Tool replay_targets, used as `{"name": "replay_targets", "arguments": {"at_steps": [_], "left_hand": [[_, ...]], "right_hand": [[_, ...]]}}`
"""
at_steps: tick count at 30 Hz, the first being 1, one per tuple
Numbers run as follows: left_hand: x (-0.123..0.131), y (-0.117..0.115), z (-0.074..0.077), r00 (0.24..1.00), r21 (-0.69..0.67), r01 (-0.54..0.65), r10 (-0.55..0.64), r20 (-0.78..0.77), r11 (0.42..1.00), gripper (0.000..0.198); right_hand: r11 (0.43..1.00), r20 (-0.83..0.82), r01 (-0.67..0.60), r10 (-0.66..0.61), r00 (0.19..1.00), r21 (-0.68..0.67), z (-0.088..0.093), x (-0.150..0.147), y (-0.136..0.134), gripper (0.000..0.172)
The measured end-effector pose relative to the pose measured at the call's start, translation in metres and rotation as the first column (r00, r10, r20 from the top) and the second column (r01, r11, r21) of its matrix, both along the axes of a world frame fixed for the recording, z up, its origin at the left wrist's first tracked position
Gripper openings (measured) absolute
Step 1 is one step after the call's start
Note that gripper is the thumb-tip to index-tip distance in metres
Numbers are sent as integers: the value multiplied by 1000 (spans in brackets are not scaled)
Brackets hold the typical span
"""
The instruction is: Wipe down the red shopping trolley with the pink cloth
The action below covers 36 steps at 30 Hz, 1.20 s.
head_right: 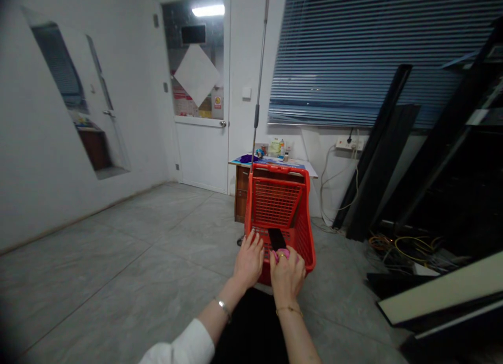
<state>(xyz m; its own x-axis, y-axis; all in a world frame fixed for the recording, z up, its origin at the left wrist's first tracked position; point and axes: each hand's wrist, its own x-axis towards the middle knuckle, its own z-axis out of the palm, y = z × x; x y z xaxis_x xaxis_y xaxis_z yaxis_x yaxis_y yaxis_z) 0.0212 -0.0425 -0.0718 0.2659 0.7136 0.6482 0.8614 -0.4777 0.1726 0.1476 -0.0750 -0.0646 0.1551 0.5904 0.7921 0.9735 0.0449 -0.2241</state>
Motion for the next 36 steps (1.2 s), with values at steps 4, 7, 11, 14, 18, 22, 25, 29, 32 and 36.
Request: {"name": "replay_targets", "arguments": {"at_steps": [4,7,11,14,18,22,25,29,32,36], "left_hand": [[0,-1,1,1000,-13,-6,6,-7,1000,37],[1,-1,1,1000,-21,-6,6,-3,1000,37],[3,-1,2,999,0,1,-1,34,1000,39],[6,-1,3,1000,22,-12,12,27,1000,41],[16,-3,0,999,-2,-30,30,-18,1000,43],[22,-5,-7,1000,-31,5,-5,-9,1000,43],[17,-4,-9,999,-18,29,-29,26,999,42],[9,-3,-5,999,-7,50,-50,11,999,41],[10,-3,-4,999,-8,45,-45,13,999,41],[14,-4,-4,999,-25,37,-36,29,999,41]], "right_hand": [[980,61,-189,193,979,-64,3,24,5,29],[975,32,-182,188,982,-124,9,43,7,31],[985,25,-121,126,992,-125,12,47,3,36],[998,92,0,5,996,-59,9,34,-6,36],[990,19,138,-138,990,1,0,13,-12,41],[999,-5,28,-28,1000,41,-12,2,-8,38],[999,87,-47,46,995,4,-12,7,-4,33],[993,218,-69,88,972,-96,-3,35,1,29],[991,247,-45,76,966,-127,3,61,4,28],[991,210,-103,120,970,-88,0,62,5,28]]}}
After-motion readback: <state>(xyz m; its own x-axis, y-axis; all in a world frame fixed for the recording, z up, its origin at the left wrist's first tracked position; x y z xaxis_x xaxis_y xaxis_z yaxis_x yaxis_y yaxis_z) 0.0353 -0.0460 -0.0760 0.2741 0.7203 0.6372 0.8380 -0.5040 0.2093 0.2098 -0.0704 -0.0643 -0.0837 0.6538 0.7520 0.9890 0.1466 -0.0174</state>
